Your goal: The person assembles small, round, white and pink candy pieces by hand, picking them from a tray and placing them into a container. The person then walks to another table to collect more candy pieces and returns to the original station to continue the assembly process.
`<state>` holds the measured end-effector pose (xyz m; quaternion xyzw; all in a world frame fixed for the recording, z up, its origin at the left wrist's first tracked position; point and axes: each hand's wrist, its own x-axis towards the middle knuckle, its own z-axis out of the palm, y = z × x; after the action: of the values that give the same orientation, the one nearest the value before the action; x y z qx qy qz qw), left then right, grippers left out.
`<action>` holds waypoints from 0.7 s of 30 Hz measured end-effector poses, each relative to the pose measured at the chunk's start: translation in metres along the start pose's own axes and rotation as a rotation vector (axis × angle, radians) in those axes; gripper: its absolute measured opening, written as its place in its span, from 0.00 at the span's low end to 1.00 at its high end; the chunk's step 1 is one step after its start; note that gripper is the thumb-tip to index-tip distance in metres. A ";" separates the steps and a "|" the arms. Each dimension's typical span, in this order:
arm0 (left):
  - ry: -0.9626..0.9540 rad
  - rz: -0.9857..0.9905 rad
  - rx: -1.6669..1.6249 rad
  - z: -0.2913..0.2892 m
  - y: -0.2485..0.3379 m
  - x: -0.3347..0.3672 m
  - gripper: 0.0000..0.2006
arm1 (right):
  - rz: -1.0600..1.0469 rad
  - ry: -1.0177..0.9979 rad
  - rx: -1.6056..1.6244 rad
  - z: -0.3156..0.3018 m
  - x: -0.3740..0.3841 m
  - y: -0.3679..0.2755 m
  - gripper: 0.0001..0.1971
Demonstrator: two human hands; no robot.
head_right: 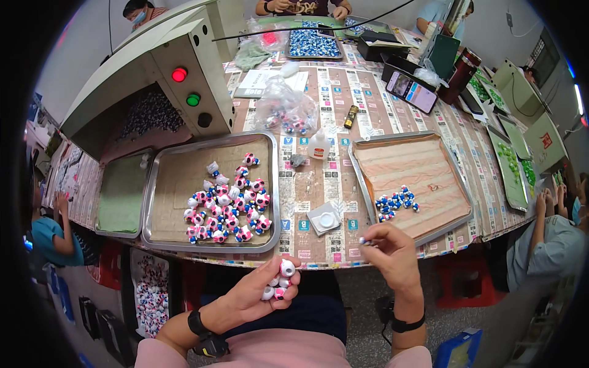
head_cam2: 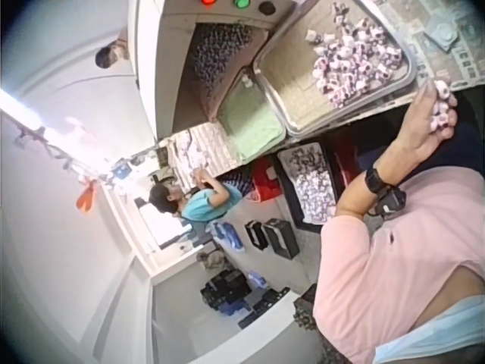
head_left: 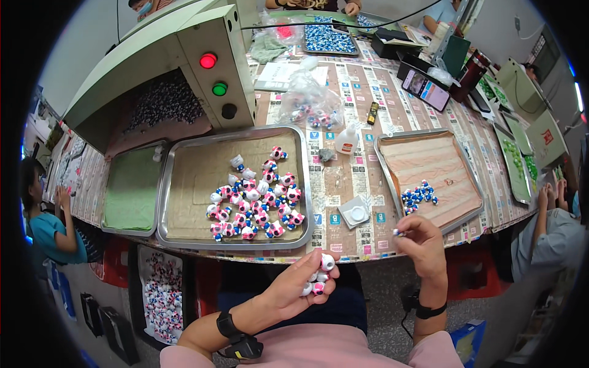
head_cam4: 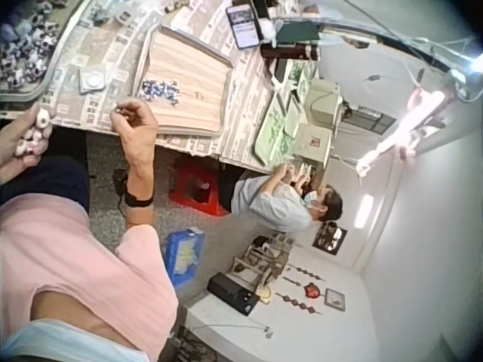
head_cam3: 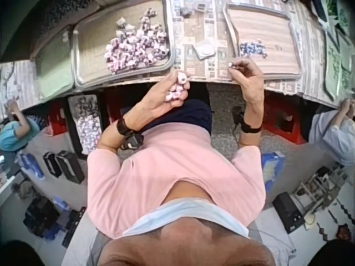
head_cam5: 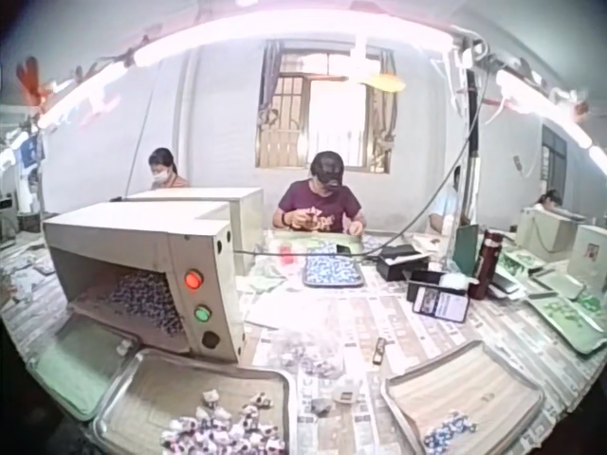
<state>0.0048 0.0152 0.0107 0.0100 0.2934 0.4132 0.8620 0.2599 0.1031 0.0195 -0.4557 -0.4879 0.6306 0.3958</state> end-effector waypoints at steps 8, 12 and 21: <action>-0.068 0.065 0.000 -0.007 -0.002 -0.006 0.19 | 0.055 -0.105 0.052 0.024 0.003 0.000 0.09; -0.058 0.074 -0.020 -0.007 -0.002 -0.009 0.19 | 0.088 -0.058 0.040 0.027 0.005 0.001 0.09; -0.093 0.054 -0.011 -0.016 -0.002 -0.012 0.21 | -0.394 0.029 -0.551 0.043 0.027 0.008 0.10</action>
<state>-0.0077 0.0015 0.0029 0.0324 0.2503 0.4368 0.8634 0.2113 0.1159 0.0110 -0.4513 -0.7131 0.3798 0.3789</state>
